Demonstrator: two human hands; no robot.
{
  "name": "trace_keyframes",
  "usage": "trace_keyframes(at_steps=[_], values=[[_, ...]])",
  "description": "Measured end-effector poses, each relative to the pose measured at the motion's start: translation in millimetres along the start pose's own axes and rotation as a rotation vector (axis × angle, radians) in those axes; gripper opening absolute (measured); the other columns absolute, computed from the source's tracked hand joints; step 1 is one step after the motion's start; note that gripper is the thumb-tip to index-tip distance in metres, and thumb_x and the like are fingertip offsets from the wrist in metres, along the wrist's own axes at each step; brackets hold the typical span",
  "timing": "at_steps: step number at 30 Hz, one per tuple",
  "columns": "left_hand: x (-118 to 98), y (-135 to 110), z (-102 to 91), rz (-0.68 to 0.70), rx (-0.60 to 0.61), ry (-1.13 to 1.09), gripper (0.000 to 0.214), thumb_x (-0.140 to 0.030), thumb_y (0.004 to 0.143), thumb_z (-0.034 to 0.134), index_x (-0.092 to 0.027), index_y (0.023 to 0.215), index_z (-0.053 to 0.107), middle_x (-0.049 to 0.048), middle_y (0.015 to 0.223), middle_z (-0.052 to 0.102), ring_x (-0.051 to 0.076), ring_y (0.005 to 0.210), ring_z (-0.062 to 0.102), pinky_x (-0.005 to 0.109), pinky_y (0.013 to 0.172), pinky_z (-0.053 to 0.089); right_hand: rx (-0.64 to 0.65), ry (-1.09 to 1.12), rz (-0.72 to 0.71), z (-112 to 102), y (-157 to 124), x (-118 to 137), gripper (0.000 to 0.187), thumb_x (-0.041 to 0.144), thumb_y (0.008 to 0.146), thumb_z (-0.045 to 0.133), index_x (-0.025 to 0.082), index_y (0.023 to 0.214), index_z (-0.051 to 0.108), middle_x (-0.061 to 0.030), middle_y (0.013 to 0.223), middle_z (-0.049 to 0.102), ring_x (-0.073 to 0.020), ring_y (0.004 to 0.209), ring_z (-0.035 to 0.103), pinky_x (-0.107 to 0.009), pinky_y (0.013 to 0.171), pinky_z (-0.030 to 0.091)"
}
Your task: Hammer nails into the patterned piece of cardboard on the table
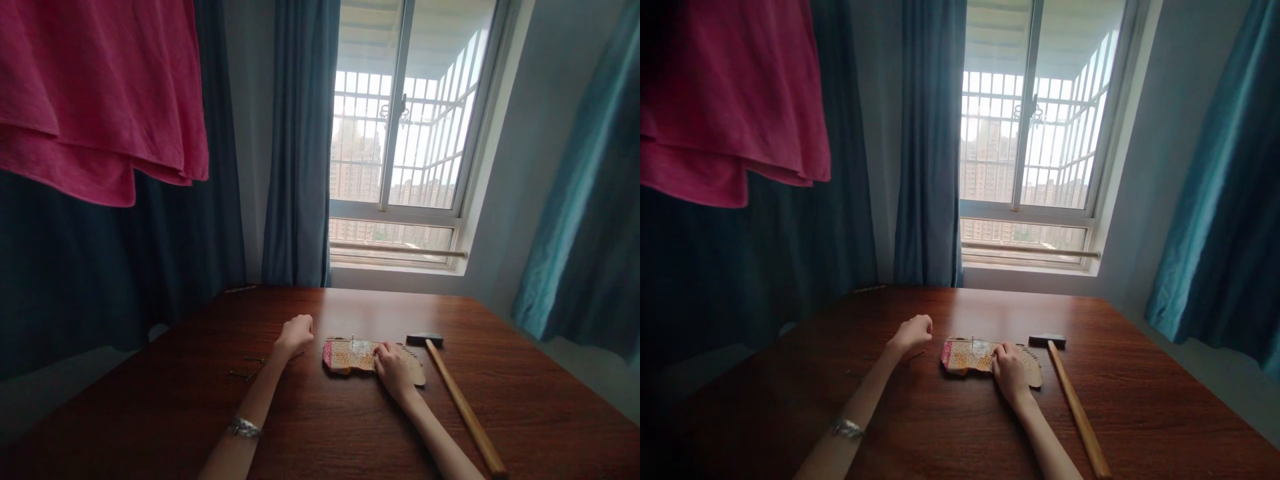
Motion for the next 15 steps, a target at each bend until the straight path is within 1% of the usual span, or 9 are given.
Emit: trace_keyframes(at_steps=[2, 3, 4, 6, 10, 15], values=[[14.3, -9.3, -7.0, -0.107, 0.093, 0.051, 0.017, -0.015, 0.054, 0.065, -0.018, 0.071, 0.064, 0.0081, 0.079, 0.067, 0.025, 0.081, 0.062, 0.029, 0.068, 0.044, 0.000, -0.004, 0.001, 0.3, -0.5, 0.3, 0.017, 0.011, 0.079, 0.041, 0.018, 0.081, 0.057, -0.0050, 0.086, 0.058, -0.0166, 0.085, 0.053, -0.026, 0.076, 0.039], [18.4, -13.9, -7.6, -0.144, 0.145, 0.065, 0.020, -0.012, 0.050, 0.067, -0.017, 0.069, 0.063, 0.0081, 0.077, 0.067, 0.026, 0.079, 0.062, 0.029, 0.066, 0.045, 0.000, -0.006, 0.002, 0.3, -0.7, 0.3, 0.017, 0.011, 0.079, 0.041, 0.018, 0.081, 0.057, -0.0051, 0.086, 0.058, -0.0167, 0.085, 0.053, -0.026, 0.076, 0.039], [20.2, -17.9, -6.8, -0.162, 0.193, 0.076, 0.022, -0.010, 0.047, 0.067, -0.017, 0.067, 0.062, 0.0084, 0.077, 0.068, 0.027, 0.079, 0.062, 0.029, 0.065, 0.045, 0.000, -0.007, 0.004, 0.3, -0.9, 0.3, 0.017, 0.011, 0.079, 0.041, 0.018, 0.081, 0.057, -0.0053, 0.086, 0.058, -0.0168, 0.085, 0.053, -0.026, 0.075, 0.039], [19.4, -22.5, -3.5, -0.171, 0.250, 0.103, 0.025, -0.008, 0.044, 0.067, -0.016, 0.067, 0.061, 0.0095, 0.079, 0.068, 0.027, 0.078, 0.063, 0.029, 0.064, 0.046, -0.001, -0.007, 0.006, 0.0, -1.0, 0.2, 0.018, 0.011, 0.080, 0.041, 0.018, 0.081, 0.057, -0.0054, 0.086, 0.058, -0.0171, 0.086, 0.053, -0.026, 0.075, 0.039], [13.9, -20.0, 3.4, -0.168, 0.253, 0.144, 0.033, -0.007, 0.045, 0.067, -0.016, 0.076, 0.061, 0.0135, 0.091, 0.067, 0.030, 0.084, 0.063, 0.033, 0.067, 0.047, -0.004, -0.006, 0.010, -0.8, -0.7, 0.2, 0.017, 0.011, 0.078, 0.043, 0.019, 0.081, 0.058, -0.0046, 0.085, 0.058, -0.0178, 0.086, 0.053, -0.027, 0.076, 0.039], [18.4, -13.0, 9.3, -0.178, 0.219, 0.148, 0.042, -0.008, 0.044, 0.070, -0.017, 0.084, 0.059, 0.0145, 0.097, 0.065, 0.031, 0.091, 0.061, 0.034, 0.071, 0.047, -0.014, -0.002, 0.016, -2.1, -0.2, 0.4, 0.017, 0.011, 0.078, 0.044, 0.020, 0.080, 0.058, -0.0047, 0.085, 0.059, -0.0185, 0.085, 0.053, -0.027, 0.076, 0.039]])
Point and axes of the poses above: each hand's wrist, its own y-axis towards the middle knuckle, its own z-axis out of the palm, x = y × z, the point moved 4 cm from there along y, towards the middle knuckle
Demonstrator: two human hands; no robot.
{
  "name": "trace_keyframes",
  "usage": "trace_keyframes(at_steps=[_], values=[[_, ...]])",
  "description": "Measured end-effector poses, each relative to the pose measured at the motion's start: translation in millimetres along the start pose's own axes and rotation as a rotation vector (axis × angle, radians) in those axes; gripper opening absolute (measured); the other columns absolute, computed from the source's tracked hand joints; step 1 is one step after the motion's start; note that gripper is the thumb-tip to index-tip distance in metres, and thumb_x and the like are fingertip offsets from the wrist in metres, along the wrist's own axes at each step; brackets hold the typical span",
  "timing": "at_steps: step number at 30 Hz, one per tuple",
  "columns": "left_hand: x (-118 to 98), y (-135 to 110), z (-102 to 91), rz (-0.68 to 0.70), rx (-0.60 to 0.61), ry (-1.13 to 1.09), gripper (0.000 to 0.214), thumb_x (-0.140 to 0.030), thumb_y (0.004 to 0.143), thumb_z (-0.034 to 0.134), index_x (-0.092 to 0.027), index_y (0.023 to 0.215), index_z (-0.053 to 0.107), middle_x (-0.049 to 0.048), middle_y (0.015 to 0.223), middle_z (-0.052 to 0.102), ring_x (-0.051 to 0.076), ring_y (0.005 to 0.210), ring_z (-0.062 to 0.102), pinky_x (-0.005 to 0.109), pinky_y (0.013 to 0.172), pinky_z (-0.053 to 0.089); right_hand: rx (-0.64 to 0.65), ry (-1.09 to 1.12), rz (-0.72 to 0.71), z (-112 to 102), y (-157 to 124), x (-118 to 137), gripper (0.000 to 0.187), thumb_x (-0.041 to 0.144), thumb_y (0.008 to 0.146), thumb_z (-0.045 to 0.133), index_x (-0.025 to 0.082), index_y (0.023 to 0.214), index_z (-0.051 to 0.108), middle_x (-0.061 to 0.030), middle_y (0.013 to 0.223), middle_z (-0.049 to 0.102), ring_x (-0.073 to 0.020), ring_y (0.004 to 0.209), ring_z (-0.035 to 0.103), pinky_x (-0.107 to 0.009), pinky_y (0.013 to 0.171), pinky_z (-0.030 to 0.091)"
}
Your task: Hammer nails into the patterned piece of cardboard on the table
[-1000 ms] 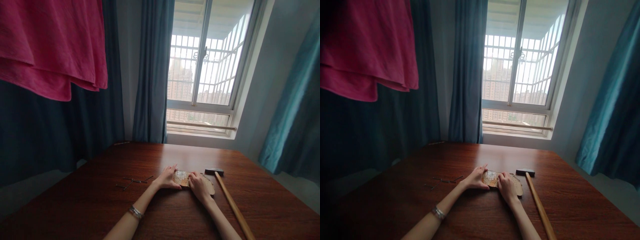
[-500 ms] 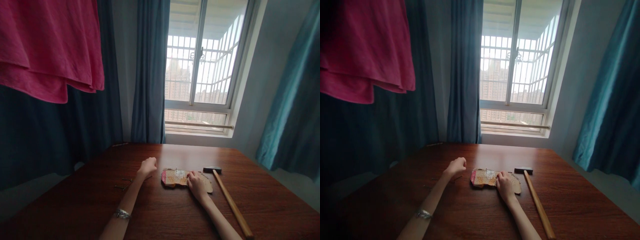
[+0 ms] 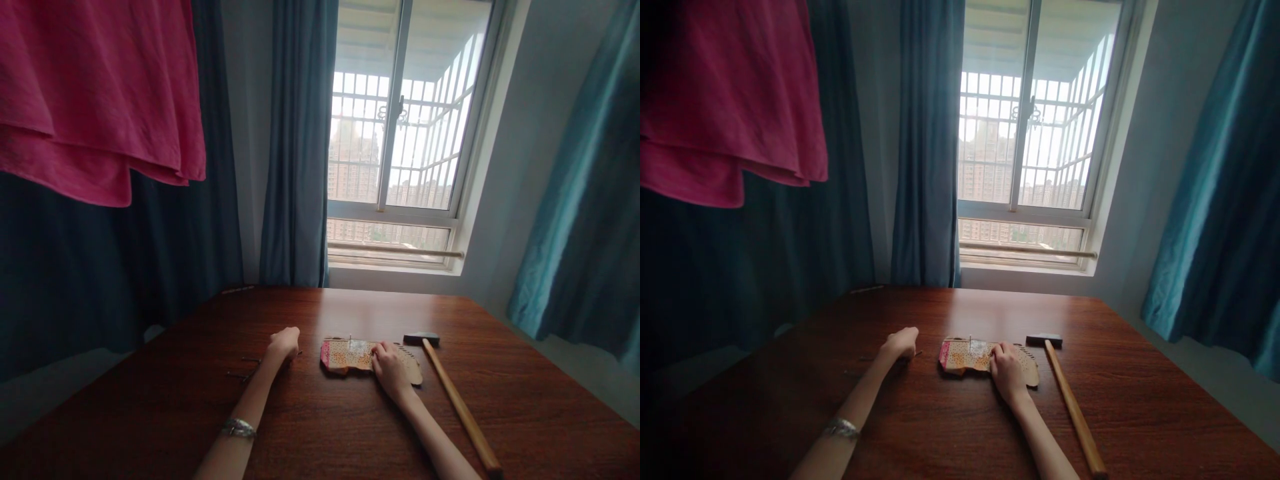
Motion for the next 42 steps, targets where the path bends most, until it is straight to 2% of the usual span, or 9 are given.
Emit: trace_keyframes(at_steps=[10, 14, 17, 19, 22, 26, 32, 37, 42], values=[[0.7, 10.0, 5.6, 0.057, -0.117, -0.029, 0.032, -0.013, 0.051, 0.065, -0.018, 0.082, 0.059, 0.0115, 0.095, 0.066, 0.027, 0.091, 0.061, 0.029, 0.070, 0.045, -0.022, 0.026, -0.002, -4.1, 0.0, 2.1, 0.019, 0.009, 0.075, 0.043, 0.021, 0.079, 0.058, -0.0041, 0.082, 0.059, -0.0178, 0.083, 0.054, -0.026, 0.074, 0.041], [-4.6, 11.8, 1.1, 0.144, -0.128, -0.187, 0.017, -0.014, 0.053, 0.060, -0.016, 0.070, 0.063, 0.0069, 0.076, 0.067, 0.022, 0.077, 0.063, 0.024, 0.063, 0.043, -0.038, 0.040, -0.016, -6.8, 0.7, 4.1, 0.020, 0.009, 0.075, 0.045, 0.021, 0.082, 0.059, -0.0041, 0.083, 0.059, -0.0181, 0.083, 0.054, -0.027, 0.075, 0.041], [-17.0, 10.4, -4.5, 0.340, -0.086, -0.435, 0.012, -0.020, 0.058, 0.057, -0.012, 0.063, 0.065, 0.0036, 0.064, 0.065, 0.019, 0.068, 0.060, 0.022, 0.057, 0.041, -0.057, 0.058, -0.031, -11.3, 1.4, 6.6, 0.022, 0.010, 0.076, 0.045, 0.021, 0.089, 0.059, -0.0049, 0.087, 0.058, -0.0189, 0.086, 0.054, -0.028, 0.077, 0.041], [-26.9, 7.6, -10.2, 0.464, -0.120, -0.584, 0.018, -0.024, 0.061, 0.055, -0.010, 0.066, 0.066, 0.0030, 0.065, 0.064, 0.017, 0.068, 0.059, 0.021, 0.057, 0.041, -0.074, 0.074, -0.037, -15.9, 1.4, 9.0, 0.021, 0.012, 0.078, 0.044, 0.020, 0.090, 0.058, -0.0052, 0.087, 0.057, -0.0192, 0.086, 0.053, -0.029, 0.077, 0.041], [-42.7, 2.9, -13.3, 0.564, -0.211, -0.741, 0.022, -0.026, 0.065, 0.054, -0.010, 0.071, 0.066, 0.0033, 0.069, 0.065, 0.015, 0.068, 0.057, 0.020, 0.058, 0.041, -0.102, 0.105, -0.039, -24.1, -0.1, 14.5, 0.019, 0.015, 0.081, 0.041, 0.020, 0.089, 0.058, -0.0051, 0.085, 0.055, -0.0189, 0.083, 0.053, -0.030, 0.076, 0.041], [-69.5, -4.7, -3.6, 0.605, -0.293, -0.825, 0.022, -0.028, 0.067, 0.054, -0.010, 0.072, 0.066, 0.0037, 0.067, 0.064, 0.013, 0.063, 0.056, 0.020, 0.055, 0.040, -0.119, 0.161, -0.043, -33.5, -4.0, 24.5, 0.022, 0.020, 0.085, 0.037, 0.019, 0.095, 0.057, -0.0050, 0.085, 0.055, -0.0168, 0.074, 0.054, -0.027, 0.069, 0.041], [-104.3, -23.3, 12.3, 0.665, -0.291, -0.879, 0.021, -0.028, 0.070, 0.054, -0.011, 0.074, 0.066, 0.0031, 0.068, 0.065, 0.012, 0.062, 0.055, 0.020, 0.057, 0.042, -0.115, 0.286, -0.095, -39.2, -7.5, 37.1, 0.028, 0.020, 0.087, 0.035, 0.020, 0.105, 0.056, -0.0039, 0.085, 0.057, -0.0140, 0.067, 0.054, -0.026, 0.065, 0.043], [-115.0, -31.6, 19.4, 0.683, -0.292, -0.918, 0.020, -0.029, 0.069, 0.056, -0.012, 0.072, 0.066, 0.0028, 0.066, 0.064, 0.012, 0.062, 0.055, 0.019, 0.058, 0.042, -0.132, 0.375, -0.126, -37.2, -7.9, 42.2, 0.027, 0.020, 0.086, 0.037, 0.022, 0.104, 0.057, -0.0048, 0.087, 0.058, -0.0162, 0.075, 0.055, -0.029, 0.071, 0.044], [-119.0, -33.7, 24.9, 0.652, -0.298, -0.943, 0.020, -0.031, 0.069, 0.056, -0.014, 0.073, 0.066, 0.0017, 0.068, 0.064, 0.012, 0.063, 0.057, 0.018, 0.058, 0.043, -0.134, 0.446, -0.135, -34.3, -8.2, 44.7, 0.024, 0.019, 0.086, 0.038, 0.022, 0.099, 0.059, -0.0051, 0.085, 0.059, -0.0160, 0.074, 0.055, -0.029, 0.067, 0.046]])
Point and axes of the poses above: each hand's wrist, its own y-axis towards the middle knuckle, its own z-axis out of the palm, x = y × z, the point moved 4 cm from there along y, towards the middle knuckle
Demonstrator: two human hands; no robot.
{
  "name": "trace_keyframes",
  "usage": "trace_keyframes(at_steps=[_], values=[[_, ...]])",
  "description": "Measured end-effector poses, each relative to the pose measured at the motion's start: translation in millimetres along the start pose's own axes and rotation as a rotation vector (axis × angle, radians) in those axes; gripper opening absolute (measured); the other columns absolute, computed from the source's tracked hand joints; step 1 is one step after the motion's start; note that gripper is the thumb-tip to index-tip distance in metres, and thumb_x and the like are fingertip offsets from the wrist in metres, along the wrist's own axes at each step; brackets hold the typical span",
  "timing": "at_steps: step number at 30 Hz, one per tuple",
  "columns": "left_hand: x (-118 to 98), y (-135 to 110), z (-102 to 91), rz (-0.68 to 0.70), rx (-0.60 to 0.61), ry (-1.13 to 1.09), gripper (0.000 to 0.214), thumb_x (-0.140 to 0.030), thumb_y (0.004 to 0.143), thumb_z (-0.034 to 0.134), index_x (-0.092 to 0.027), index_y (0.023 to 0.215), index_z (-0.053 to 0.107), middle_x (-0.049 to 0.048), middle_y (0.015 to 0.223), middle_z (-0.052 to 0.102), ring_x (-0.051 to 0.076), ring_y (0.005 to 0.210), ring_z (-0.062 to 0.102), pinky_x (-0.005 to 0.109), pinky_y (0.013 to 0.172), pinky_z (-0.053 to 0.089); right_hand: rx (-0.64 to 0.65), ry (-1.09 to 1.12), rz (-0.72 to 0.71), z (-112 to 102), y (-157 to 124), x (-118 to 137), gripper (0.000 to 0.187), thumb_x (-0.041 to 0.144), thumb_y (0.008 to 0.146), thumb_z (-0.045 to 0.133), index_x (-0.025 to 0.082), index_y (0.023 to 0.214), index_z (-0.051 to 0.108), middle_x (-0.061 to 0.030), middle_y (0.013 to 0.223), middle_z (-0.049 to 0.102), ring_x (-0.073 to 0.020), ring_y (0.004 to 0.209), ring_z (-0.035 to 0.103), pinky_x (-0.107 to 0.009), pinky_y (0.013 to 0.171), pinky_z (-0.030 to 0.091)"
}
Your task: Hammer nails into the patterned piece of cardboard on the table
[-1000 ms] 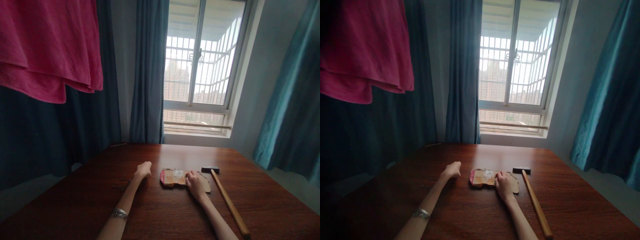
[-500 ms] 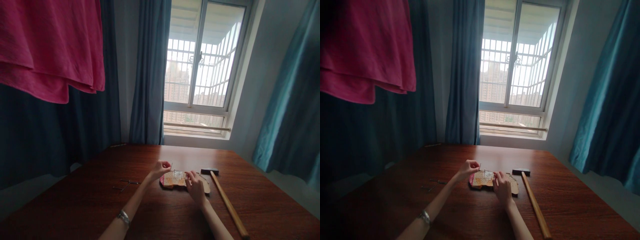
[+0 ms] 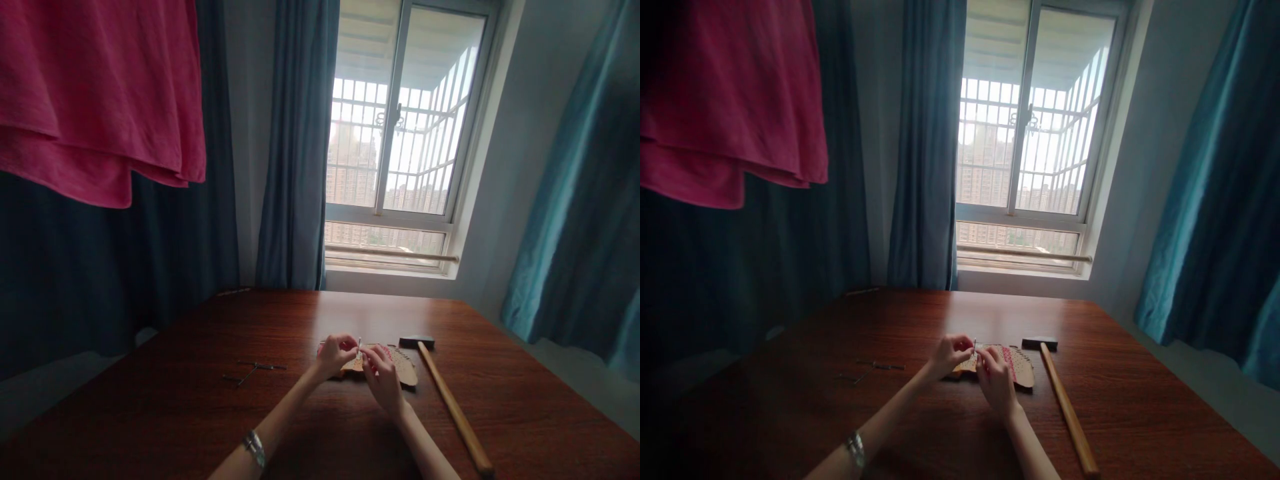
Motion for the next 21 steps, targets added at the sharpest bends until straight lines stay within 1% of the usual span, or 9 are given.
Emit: trace_keyframes(at_steps=[4, 7, 12, 17, 21], values=[[-0.9, -1.1, 4.0, 0.041, 0.017, -0.063, 0.019, -0.029, 0.070, 0.055, -0.013, 0.073, 0.066, 0.0019, 0.068, 0.064, 0.012, 0.065, 0.057, 0.018, 0.059, 0.042, -0.014, 0.039, 0.011, 1.4, -1.2, -2.3, 0.023, 0.021, 0.086, 0.040, 0.023, 0.096, 0.060, -0.0051, 0.084, 0.059, -0.0157, 0.073, 0.056, -0.028, 0.065, 0.047], [0.7, -1.3, 5.6, 0.039, 0.029, -0.097, 0.019, -0.029, 0.071, 0.055, -0.013, 0.074, 0.066, 0.0019, 0.068, 0.064, 0.012, 0.065, 0.057, 0.018, 0.059, 0.043, -0.031, 0.061, 0.026, 2.3, -1.5, -6.1, 0.022, 0.022, 0.086, 0.042, 0.023, 0.095, 0.061, -0.0052, 0.085, 0.060, -0.0158, 0.074, 0.057, -0.027, 0.061, 0.048], [0.9, -2.0, 6.3, 0.012, 0.019, -0.140, 0.020, -0.030, 0.072, 0.055, -0.013, 0.073, 0.065, 0.0021, 0.067, 0.064, 0.012, 0.063, 0.057, 0.018, 0.058, 0.043, -0.031, 0.095, 0.037, 4.1, -0.5, -9.6, 0.025, 0.023, 0.085, 0.043, 0.024, 0.103, 0.060, -0.0062, 0.093, 0.060, -0.0152, 0.076, 0.057, -0.024, 0.054, 0.048], [-5.2, -4.8, 4.7, -0.006, -0.029, -0.124, 0.018, -0.029, 0.071, 0.056, -0.015, 0.074, 0.067, 0.0021, 0.069, 0.066, 0.012, 0.064, 0.058, 0.019, 0.058, 0.044, -0.043, 0.104, 0.054, 3.4, 0.5, -9.3, 0.024, 0.024, 0.085, 0.044, 0.024, 0.102, 0.061, -0.0060, 0.093, 0.061, -0.0162, 0.079, 0.057, -0.026, 0.059, 0.048], [-9.1, -6.5, 4.0, -0.005, -0.060, -0.080, 0.019, -0.031, 0.070, 0.058, -0.015, 0.072, 0.068, 0.0027, 0.070, 0.067, 0.013, 0.062, 0.059, 0.019, 0.058, 0.044, -0.071, 0.099, 0.082, 2.0, 1.1, -10.8, 0.022, 0.025, 0.084, 0.045, 0.024, 0.095, 0.064, -0.0059, 0.089, 0.062, -0.0179, 0.081, 0.057, -0.027, 0.061, 0.047]])
Point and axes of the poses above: each hand's wrist, its own y-axis towards the middle knuckle, its own z-axis out of the palm, x = y × z, the point moved 4 cm from there along y, towards the middle knuckle
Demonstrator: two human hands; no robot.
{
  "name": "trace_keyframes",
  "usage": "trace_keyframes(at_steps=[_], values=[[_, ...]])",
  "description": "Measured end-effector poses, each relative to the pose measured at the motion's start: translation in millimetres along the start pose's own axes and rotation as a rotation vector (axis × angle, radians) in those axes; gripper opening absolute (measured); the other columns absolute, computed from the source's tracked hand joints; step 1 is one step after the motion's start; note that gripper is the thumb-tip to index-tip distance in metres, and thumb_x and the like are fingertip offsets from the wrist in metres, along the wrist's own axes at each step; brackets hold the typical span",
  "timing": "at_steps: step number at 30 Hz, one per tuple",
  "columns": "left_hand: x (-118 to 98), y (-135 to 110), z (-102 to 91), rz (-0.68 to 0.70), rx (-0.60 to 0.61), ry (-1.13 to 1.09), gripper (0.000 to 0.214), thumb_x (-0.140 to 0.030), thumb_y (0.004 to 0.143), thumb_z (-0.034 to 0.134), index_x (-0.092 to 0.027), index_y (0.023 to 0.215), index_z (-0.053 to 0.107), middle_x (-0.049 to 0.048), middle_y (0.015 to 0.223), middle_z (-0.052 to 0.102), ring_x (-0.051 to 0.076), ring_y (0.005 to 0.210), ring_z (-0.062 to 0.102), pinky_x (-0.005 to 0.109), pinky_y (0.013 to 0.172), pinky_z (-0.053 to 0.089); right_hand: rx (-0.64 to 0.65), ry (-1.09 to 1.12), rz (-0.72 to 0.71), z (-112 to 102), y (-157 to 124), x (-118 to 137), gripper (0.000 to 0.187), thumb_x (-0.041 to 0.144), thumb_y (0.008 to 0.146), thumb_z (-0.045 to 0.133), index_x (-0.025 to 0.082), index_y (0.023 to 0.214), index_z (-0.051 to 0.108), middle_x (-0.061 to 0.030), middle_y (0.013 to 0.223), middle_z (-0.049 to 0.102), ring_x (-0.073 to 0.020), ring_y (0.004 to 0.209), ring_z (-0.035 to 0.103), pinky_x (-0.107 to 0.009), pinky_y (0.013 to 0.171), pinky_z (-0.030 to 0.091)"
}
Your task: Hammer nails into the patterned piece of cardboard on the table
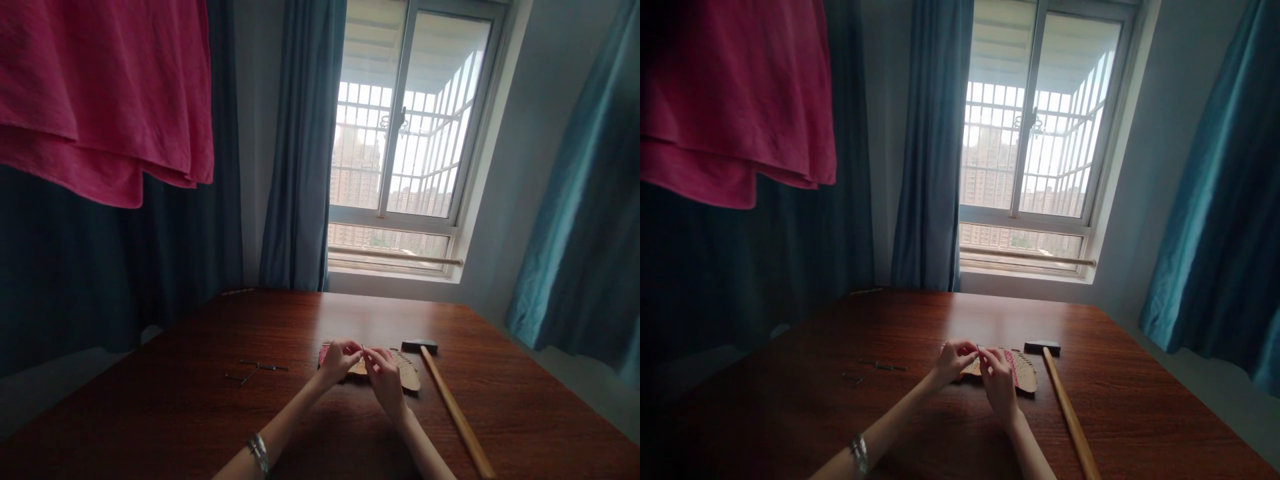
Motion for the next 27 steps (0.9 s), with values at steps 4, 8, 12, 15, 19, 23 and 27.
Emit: trace_keyframes(at_steps=[4, 8, 12, 15, 19, 23, 27], values=[[-0.9, -0.8, 3.5, 0.050, -0.012, -0.036, 0.021, -0.033, 0.071, 0.059, -0.016, 0.071, 0.070, 0.0036, 0.070, 0.067, 0.013, 0.064, 0.059, 0.019, 0.059, 0.043, -0.029, -0.003, 0.052, 0.1, 1.5, -1.6, 0.019, 0.027, 0.082, 0.048, 0.022, 0.088, 0.065, -0.0056, 0.083, 0.064, -0.0175, 0.072, 0.057, -0.027, 0.057, 0.046], [8.2, 4.3, 0.2, 0.027, -0.026, -0.103, 0.022, -0.035, 0.071, 0.059, -0.016, 0.072, 0.070, 0.0043, 0.071, 0.067, 0.014, 0.066, 0.059, 0.020, 0.059, 0.044, -0.067, 0.016, 0.139, -1.4, 2.4, -4.0, 0.019, 0.033, 0.079, 0.052, 0.020, 0.085, 0.065, -0.0053, 0.079, 0.064, -0.0156, 0.062, 0.056, -0.026, 0.053, 0.045], [31.2, 18.7, -25.2, -0.066, -0.174, -0.263, 0.027, -0.038, 0.067, 0.062, -0.012, 0.073, 0.067, 0.0051, 0.066, 0.065, 0.014, 0.060, 0.057, 0.022, 0.056, 0.044, -0.102, 0.069, 0.246, -7.3, 4.3, -14.1, 0.025, 0.040, 0.076, 0.053, 0.018, 0.080, 0.065, -0.0038, 0.069, 0.065, -0.0154, 0.057, 0.058, -0.024, 0.048, 0.044], [52.6, 28.1, -47.2, -0.132, -0.317, -0.446, 0.029, -0.038, 0.062, 0.065, -0.011, 0.073, 0.065, 0.0047, 0.067, 0.063, 0.012, 0.057, 0.055, 0.022, 0.056, 0.044, -0.115, 0.115, 0.329, -10.8, 10.6, -28.1, 0.032, 0.045, 0.077, 0.052, 0.016, 0.081, 0.065, -0.0005, 0.054, 0.061, -0.0156, 0.051, 0.058, -0.024, 0.045, 0.044], [74.7, 31.6, -56.8, -0.231, -0.335, -0.560, 0.025, -0.031, 0.058, 0.065, -0.009, 0.071, 0.065, 0.0060, 0.068, 0.062, 0.012, 0.059, 0.055, 0.024, 0.058, 0.047, -0.038, 0.179, 0.380, -5.2, 28.2, -46.3, 0.030, 0.042, 0.080, 0.051, 0.014, 0.085, 0.062, -0.0006, 0.067, 0.063, -0.0140, 0.061, 0.061, -0.025, 0.050, 0.048], [79.9, 29.3, -52.0, -0.217, -0.268, -0.510, 0.019, -0.016, 0.057, 0.053, -0.010, 0.072, 0.064, 0.0064, 0.072, 0.063, 0.014, 0.066, 0.057, 0.025, 0.060, 0.048, 0.120, 0.211, 0.381, 11.2, 44.4, -59.3, 0.024, 0.034, 0.084, 0.050, 0.013, 0.093, 0.058, -0.0021, 0.086, 0.062, -0.0125, 0.072, 0.060, -0.029, 0.061, 0.051], [79.9, 28.1, -44.3, -0.197, -0.210, -0.347, 0.027, -0.009, 0.055, 0.045, -0.010, 0.074, 0.064, 0.0062, 0.073, 0.063, 0.015, 0.069, 0.058, 0.025, 0.061, 0.048, 0.225, 0.193, 0.366, 27.8, 48.4, -70.3, 0.025, 0.032, 0.084, 0.051, 0.014, 0.099, 0.056, -0.0037, 0.094, 0.061, -0.0140, 0.077, 0.059, -0.032, 0.065, 0.051]])
Point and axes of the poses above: each hand's wrist, its own y-axis towards the middle knuckle, its own z-axis out of the palm, x = y × z, the point moved 4 cm from there along y, towards the middle knuckle
